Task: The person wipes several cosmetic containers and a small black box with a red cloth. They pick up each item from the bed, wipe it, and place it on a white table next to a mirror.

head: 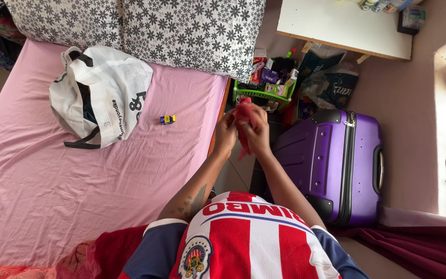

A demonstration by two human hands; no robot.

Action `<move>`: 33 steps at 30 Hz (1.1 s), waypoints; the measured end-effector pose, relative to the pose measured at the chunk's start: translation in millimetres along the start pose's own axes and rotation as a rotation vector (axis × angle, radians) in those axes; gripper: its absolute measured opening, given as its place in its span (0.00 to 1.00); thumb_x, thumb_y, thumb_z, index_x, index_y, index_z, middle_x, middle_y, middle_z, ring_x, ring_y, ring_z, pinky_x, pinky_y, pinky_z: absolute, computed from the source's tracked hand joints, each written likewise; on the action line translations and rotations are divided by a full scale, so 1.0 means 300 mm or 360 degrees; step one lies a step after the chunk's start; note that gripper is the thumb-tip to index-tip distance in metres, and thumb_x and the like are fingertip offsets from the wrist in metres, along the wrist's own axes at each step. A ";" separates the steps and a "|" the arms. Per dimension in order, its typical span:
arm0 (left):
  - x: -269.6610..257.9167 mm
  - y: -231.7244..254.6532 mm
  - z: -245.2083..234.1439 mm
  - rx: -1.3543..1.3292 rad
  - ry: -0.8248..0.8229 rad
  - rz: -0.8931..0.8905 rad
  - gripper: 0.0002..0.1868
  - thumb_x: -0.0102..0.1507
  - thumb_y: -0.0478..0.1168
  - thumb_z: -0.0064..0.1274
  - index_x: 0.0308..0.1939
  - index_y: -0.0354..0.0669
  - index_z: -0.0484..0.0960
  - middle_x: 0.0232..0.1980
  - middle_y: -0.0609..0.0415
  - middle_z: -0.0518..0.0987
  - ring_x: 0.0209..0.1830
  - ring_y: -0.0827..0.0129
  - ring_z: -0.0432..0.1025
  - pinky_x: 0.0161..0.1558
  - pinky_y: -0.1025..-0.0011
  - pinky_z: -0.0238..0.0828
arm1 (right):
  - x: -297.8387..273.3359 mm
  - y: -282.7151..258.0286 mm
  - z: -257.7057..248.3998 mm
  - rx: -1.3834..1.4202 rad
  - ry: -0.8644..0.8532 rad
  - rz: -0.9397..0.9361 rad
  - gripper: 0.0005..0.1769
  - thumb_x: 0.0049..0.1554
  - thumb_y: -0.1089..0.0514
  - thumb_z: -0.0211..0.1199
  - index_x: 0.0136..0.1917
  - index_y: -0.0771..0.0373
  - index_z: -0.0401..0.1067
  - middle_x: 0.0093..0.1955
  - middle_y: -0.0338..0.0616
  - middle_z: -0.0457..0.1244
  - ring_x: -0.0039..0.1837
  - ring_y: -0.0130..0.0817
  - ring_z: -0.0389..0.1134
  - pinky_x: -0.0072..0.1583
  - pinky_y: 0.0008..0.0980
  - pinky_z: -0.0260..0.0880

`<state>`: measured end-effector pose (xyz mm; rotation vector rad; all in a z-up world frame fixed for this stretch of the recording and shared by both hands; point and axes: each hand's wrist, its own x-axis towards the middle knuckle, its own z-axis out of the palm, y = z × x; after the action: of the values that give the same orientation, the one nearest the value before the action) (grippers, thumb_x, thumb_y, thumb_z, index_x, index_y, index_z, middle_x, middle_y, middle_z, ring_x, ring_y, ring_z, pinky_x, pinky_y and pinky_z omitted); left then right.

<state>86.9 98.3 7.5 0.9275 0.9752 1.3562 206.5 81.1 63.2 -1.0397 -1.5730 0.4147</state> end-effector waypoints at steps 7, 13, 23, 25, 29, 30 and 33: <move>-0.028 0.119 -0.005 -0.0178 -0.0465 -0.0162 0.23 0.69 0.44 0.55 0.66 0.36 0.77 0.61 0.53 0.80 0.60 0.72 0.74 0.63 0.74 0.70 | -0.012 0.172 -0.058 0.1134 0.0096 0.1022 0.16 0.70 0.54 0.51 0.63 0.67 0.70 0.55 0.42 0.70 0.54 0.27 0.71 0.58 0.29 0.73; -0.004 0.048 0.016 -0.0333 -0.0086 -0.0235 0.21 0.67 0.45 0.54 0.61 0.40 0.75 0.55 0.62 0.80 0.56 0.74 0.76 0.57 0.73 0.76 | 0.007 0.053 -0.020 0.0397 0.0102 0.0611 0.16 0.67 0.56 0.58 0.63 0.69 0.70 0.56 0.47 0.68 0.57 0.33 0.70 0.58 0.33 0.71; 0.014 0.039 0.020 -0.0360 -0.0262 -0.0411 0.24 0.75 0.53 0.44 0.60 0.37 0.81 0.52 0.55 0.82 0.49 0.74 0.77 0.53 0.72 0.74 | 0.029 0.111 -0.050 0.0905 0.0168 0.0939 0.15 0.69 0.57 0.56 0.63 0.69 0.72 0.56 0.46 0.69 0.55 0.33 0.69 0.58 0.32 0.70; 0.002 0.054 0.044 -0.0311 -0.0233 -0.0441 0.26 0.74 0.55 0.42 0.61 0.37 0.80 0.53 0.55 0.82 0.51 0.75 0.76 0.54 0.72 0.73 | 0.018 0.126 -0.043 0.0821 0.0208 0.0860 0.15 0.69 0.57 0.55 0.63 0.68 0.72 0.56 0.45 0.69 0.57 0.31 0.70 0.59 0.31 0.71; 0.000 0.082 0.059 -0.0172 -0.0113 -0.0126 0.27 0.72 0.57 0.40 0.62 0.40 0.79 0.52 0.55 0.83 0.51 0.73 0.77 0.56 0.72 0.74 | -0.005 0.060 -0.018 0.0221 0.0136 0.0549 0.15 0.66 0.58 0.58 0.63 0.66 0.71 0.55 0.43 0.68 0.56 0.29 0.70 0.57 0.31 0.71; -0.005 0.087 0.061 -0.0210 -0.0076 -0.0184 0.27 0.72 0.56 0.40 0.61 0.39 0.80 0.50 0.55 0.83 0.49 0.72 0.78 0.54 0.71 0.76 | 0.006 0.048 -0.016 0.0108 0.0129 0.0404 0.15 0.66 0.58 0.59 0.63 0.67 0.71 0.57 0.46 0.67 0.58 0.31 0.70 0.58 0.32 0.71; -0.019 0.102 0.068 -0.0055 -0.0117 -0.0270 0.23 0.69 0.49 0.52 0.62 0.40 0.79 0.50 0.54 0.81 0.48 0.72 0.75 0.51 0.70 0.73 | 0.013 0.039 -0.019 0.0078 0.0151 0.0327 0.15 0.66 0.57 0.60 0.62 0.67 0.72 0.59 0.47 0.66 0.59 0.31 0.68 0.58 0.32 0.70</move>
<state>95.9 93.7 43.4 0.8430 0.9493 1.1847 216.3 88.9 58.5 -1.1707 -1.3706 0.5338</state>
